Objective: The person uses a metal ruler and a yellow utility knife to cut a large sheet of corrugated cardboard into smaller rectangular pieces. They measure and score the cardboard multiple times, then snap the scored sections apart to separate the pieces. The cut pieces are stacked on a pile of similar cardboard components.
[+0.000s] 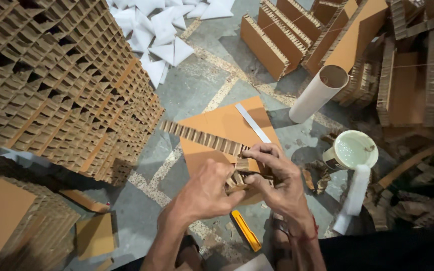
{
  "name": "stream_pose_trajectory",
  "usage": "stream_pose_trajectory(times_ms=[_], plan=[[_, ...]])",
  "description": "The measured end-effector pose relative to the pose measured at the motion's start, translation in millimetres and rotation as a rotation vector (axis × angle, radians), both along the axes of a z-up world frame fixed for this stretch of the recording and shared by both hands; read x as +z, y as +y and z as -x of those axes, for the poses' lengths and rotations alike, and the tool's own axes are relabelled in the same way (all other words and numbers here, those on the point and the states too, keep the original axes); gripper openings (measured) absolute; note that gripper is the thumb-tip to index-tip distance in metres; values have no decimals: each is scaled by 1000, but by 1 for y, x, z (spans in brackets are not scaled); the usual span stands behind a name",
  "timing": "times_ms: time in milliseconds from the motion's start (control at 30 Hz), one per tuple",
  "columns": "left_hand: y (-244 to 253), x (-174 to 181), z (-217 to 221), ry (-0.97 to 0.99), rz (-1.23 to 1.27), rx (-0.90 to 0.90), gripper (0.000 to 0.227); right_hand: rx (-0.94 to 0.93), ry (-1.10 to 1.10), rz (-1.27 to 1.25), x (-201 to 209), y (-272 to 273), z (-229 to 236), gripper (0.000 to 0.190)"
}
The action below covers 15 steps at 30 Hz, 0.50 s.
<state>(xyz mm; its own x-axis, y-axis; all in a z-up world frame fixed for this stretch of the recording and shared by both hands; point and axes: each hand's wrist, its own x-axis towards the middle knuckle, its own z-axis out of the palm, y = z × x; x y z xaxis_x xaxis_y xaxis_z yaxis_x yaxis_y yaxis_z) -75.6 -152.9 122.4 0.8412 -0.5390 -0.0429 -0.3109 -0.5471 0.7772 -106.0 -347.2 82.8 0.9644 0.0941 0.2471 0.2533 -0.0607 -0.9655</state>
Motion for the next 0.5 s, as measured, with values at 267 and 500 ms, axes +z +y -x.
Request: stream_pose_trajectory(times_ms=[267, 500], plan=[[3, 1, 6, -37, 216, -17, 26, -156, 9, -3, 3, 21, 0, 23], [-3, -7, 4, 64, -8, -30, 25, -459, 305, 120, 7, 35, -14, 17]])
